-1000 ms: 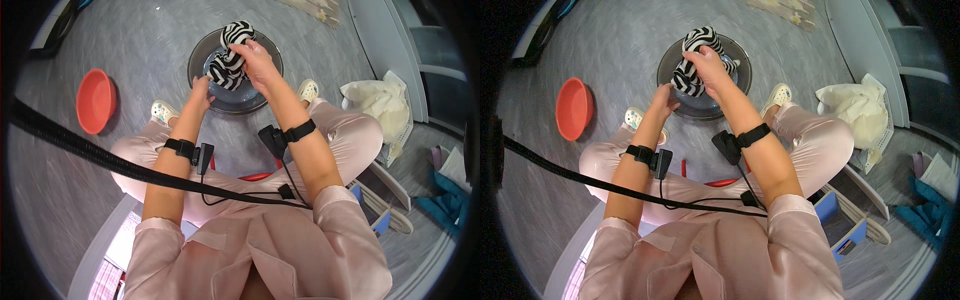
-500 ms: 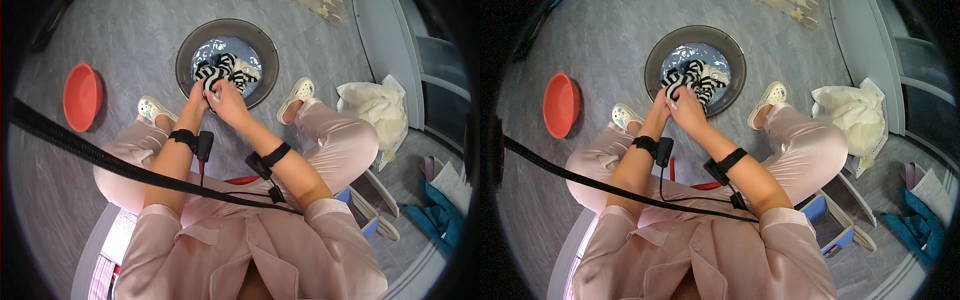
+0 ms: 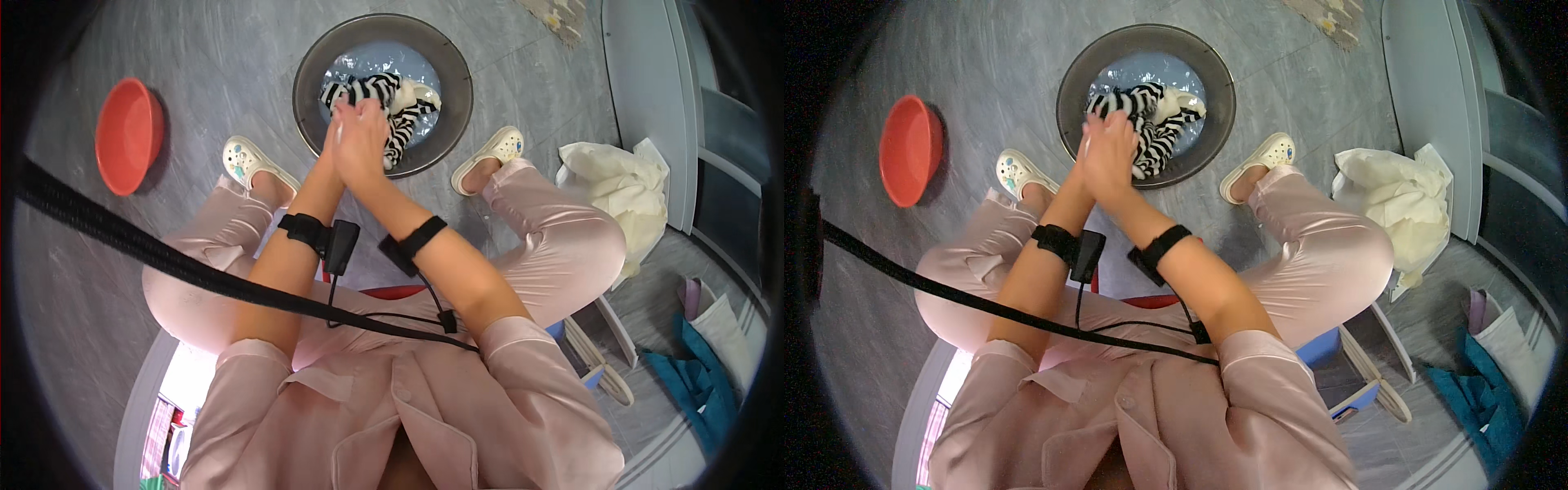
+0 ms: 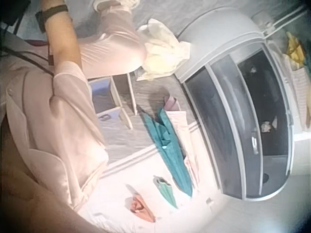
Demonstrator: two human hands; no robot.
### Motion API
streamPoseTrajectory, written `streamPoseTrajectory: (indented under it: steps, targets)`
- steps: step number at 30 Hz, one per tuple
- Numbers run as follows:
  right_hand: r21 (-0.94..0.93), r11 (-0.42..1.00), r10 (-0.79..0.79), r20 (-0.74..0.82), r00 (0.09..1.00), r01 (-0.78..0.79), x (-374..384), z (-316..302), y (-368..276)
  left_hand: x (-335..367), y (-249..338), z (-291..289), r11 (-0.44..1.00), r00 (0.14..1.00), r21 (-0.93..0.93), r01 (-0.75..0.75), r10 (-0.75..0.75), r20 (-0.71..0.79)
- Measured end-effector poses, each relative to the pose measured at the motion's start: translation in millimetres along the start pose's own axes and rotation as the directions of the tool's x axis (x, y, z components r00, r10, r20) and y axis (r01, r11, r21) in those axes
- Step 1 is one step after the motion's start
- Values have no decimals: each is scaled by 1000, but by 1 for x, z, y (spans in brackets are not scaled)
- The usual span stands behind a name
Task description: Hand wash a striped shirt in a basin using laundry soap.
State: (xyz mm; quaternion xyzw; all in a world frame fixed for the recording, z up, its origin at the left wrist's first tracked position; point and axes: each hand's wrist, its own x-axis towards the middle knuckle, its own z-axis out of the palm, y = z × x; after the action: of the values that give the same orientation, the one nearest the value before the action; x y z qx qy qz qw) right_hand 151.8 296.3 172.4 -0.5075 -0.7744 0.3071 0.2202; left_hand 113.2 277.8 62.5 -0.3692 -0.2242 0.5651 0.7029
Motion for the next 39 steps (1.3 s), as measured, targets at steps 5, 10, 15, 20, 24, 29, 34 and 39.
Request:
streamPoseTrajectory:
  steps: [5, 10, 15, 20, 24, 29, 34, 39]
  targets:
    - [-81, 995, 50, -187, 981, -66, 41, -1, 55, 23, -41, 20, 650, 802, 756, -75, 490, -342]
    - [272, 903, 251, 292, 923, -332, 40, -13, 57, 12, -39, 32, 471, 615, 880, -64, 713, -337]
    - [173, 934, -273, -218, 937, 313, -3, -22, 0, 9, -35, 32, 524, 692, 831, -188, 671, -267]
    - [121, 954, 247, 203, 947, -275, 51, -16, 44, 26, -46, 29, 501, 759, 865, -23, 572, -311]
    - [-16, 983, 183, 4, 983, -183, 13, -5, 33, 20, -19, 6, 578, 827, 799, -168, 524, -206]
    - [143, 981, -131, 2, 991, 129, 23, -16, 15, 10, -3, 0, 489, 762, 856, -171, 616, -199]
    - [79, 938, 312, 229, 922, -337, 46, -17, 53, 25, -44, 32, 476, 672, 879, -1, 652, -352]
    - [137, 959, -207, -248, 946, 246, 8, 1, 28, 13, -17, 0, 636, 832, 676, -372, 552, -61]
